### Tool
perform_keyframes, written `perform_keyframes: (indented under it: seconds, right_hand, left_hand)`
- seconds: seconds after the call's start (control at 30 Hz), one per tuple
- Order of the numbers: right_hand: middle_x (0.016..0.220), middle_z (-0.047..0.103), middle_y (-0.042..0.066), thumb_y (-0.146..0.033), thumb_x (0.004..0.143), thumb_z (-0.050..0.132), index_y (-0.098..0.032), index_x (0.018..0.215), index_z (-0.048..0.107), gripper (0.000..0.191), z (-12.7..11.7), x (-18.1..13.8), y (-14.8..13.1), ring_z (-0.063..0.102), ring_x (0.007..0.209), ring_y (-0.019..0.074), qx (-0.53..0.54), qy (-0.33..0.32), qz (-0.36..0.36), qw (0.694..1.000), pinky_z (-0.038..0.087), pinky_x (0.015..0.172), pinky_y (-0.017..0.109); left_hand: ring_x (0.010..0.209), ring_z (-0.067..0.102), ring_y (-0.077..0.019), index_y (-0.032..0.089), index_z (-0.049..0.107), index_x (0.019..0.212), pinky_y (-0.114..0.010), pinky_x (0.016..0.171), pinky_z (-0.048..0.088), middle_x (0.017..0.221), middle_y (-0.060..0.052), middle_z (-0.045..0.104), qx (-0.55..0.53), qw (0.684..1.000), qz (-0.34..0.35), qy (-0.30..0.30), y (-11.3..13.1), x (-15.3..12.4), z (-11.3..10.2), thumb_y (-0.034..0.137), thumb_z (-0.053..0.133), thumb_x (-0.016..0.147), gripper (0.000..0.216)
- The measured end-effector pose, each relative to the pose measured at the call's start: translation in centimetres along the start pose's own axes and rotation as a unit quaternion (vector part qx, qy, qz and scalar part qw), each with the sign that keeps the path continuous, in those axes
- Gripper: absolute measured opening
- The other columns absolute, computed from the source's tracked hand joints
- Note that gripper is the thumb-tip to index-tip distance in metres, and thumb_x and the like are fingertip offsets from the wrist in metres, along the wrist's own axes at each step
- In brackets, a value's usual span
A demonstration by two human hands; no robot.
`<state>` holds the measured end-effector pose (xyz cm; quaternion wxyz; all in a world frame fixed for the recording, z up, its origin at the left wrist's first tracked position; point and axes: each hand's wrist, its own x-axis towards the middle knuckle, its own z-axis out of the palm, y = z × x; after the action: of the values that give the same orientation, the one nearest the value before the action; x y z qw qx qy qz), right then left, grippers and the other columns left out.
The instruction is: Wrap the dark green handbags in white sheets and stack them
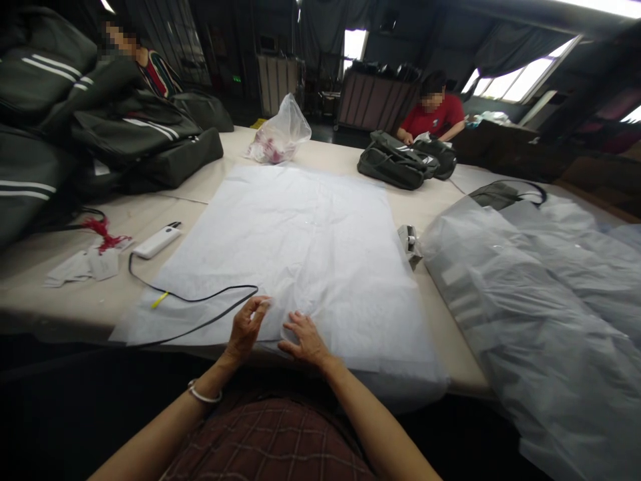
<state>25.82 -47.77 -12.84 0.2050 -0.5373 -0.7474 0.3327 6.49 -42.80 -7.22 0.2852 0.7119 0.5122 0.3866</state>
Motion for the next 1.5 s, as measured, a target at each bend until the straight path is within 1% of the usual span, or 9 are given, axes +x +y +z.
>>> perform_keyframes:
  seconds: [0.1,0.23,0.4,0.63,0.77,0.97,1.2,1.4,1.5]
  right_hand:
    - [0.151,0.040,0.010,-0.052,0.086,0.061,-0.024,0.137,0.053,0.059,0.6,-0.1,-0.6,0.031,0.142,0.0302,-0.055,-0.038,-0.056,0.996,0.014,0.118,0.054]
    - [0.138,0.057,0.010,-0.045,0.085,0.063,-0.024,0.128,0.060,0.049,1.0,-0.2,-0.4,0.046,0.132,0.0287,-0.056,-0.024,-0.106,0.993,0.020,0.117,0.053]
    - [0.099,0.073,0.007,-0.027,0.089,0.055,-0.022,0.095,0.072,0.018,0.0,-1.7,0.4,0.065,0.099,0.0201,0.008,0.079,-0.137,0.987,0.048,0.095,0.036]
    - [0.090,0.070,0.007,-0.027,0.092,0.053,-0.022,0.088,0.069,0.017,-3.2,-4.0,0.6,0.063,0.091,0.0203,0.035,0.230,-0.045,0.972,0.051,0.086,0.036]
    - [0.103,0.067,0.008,-0.026,0.091,0.052,-0.024,0.101,0.070,0.020,-3.8,-2.5,0.5,0.060,0.101,0.0218,0.016,0.211,-0.025,0.977,0.049,0.093,0.038]
    - [0.099,0.066,0.006,-0.020,0.083,0.061,-0.024,0.097,0.071,0.018,-2.4,-1.3,0.5,0.057,0.099,0.0230,-0.111,0.038,-0.024,0.993,0.046,0.093,0.040]
    - [0.123,0.062,0.010,-0.017,0.083,0.057,-0.023,0.115,0.065,0.034,-2.5,-0.7,0.6,0.054,0.116,0.0262,-0.118,0.143,-0.012,0.983,0.043,0.101,0.043]
    - [0.153,0.037,0.011,-0.035,0.085,0.062,-0.022,0.140,0.048,0.058,-4.7,6.6,-0.2,0.027,0.144,0.0304,-0.165,0.136,-0.040,0.976,0.019,0.117,0.052]
    - [0.158,0.026,0.011,-0.046,0.088,0.058,-0.022,0.147,0.039,0.066,-5.0,10.4,0.5,0.017,0.147,0.0312,-0.173,0.129,-0.006,0.976,0.012,0.118,0.055]
  left_hand:
    - [0.106,0.058,-0.0183,0.021,0.058,0.089,-0.032,0.096,0.044,0.109,-0.006,0.066,-0.004,0.992,0.088,-0.096,0.6,-0.3,-0.3,0.032,0.041,0.095,0.021]
    - [0.085,0.062,-0.0171,0.022,0.062,0.086,-0.029,0.083,0.048,0.090,-0.002,0.069,0.028,0.961,0.157,-0.226,-0.2,-1.5,0.9,0.026,0.053,0.089,0.011]
    - [0.080,0.060,-0.0175,0.019,0.063,0.090,-0.029,0.075,0.046,0.087,-0.004,0.066,0.080,0.946,0.145,-0.278,-2.4,-2.3,2.4,0.025,0.049,0.093,0.015]
    - [0.100,0.058,-0.0188,0.022,0.066,0.091,-0.032,0.092,0.040,0.102,-0.003,0.066,0.092,0.921,0.174,-0.337,-3.1,-3.4,1.9,0.031,0.059,0.090,0.011]
    - [0.094,0.058,-0.0177,0.021,0.066,0.092,-0.032,0.089,0.041,0.095,-0.004,0.066,0.107,0.915,0.180,-0.344,-3.3,-3.8,1.8,0.026,0.049,0.094,0.018]
    - [0.093,0.059,-0.0190,0.021,0.062,0.105,-0.034,0.087,0.045,0.100,-0.005,0.065,0.150,0.931,0.160,-0.292,-2.9,-3.6,2.6,0.014,0.049,0.089,0.022]
    - [0.118,0.053,-0.0274,0.022,0.057,0.116,-0.046,0.099,0.043,0.127,-0.010,0.058,0.243,0.937,0.151,-0.202,-3.1,-3.7,3.9,0.006,0.055,0.080,0.039]
    - [0.115,0.056,-0.0270,0.027,0.057,0.115,-0.043,0.098,0.046,0.129,-0.007,0.059,0.249,0.927,0.181,-0.212,-5.5,-4.8,5.1,0.005,0.058,0.075,0.046]
    - [0.113,0.058,-0.0275,0.028,0.056,0.118,-0.042,0.095,0.049,0.127,-0.007,0.061,0.250,0.923,0.216,-0.197,-6.5,-5.3,5.5,0.005,0.057,0.073,0.050]
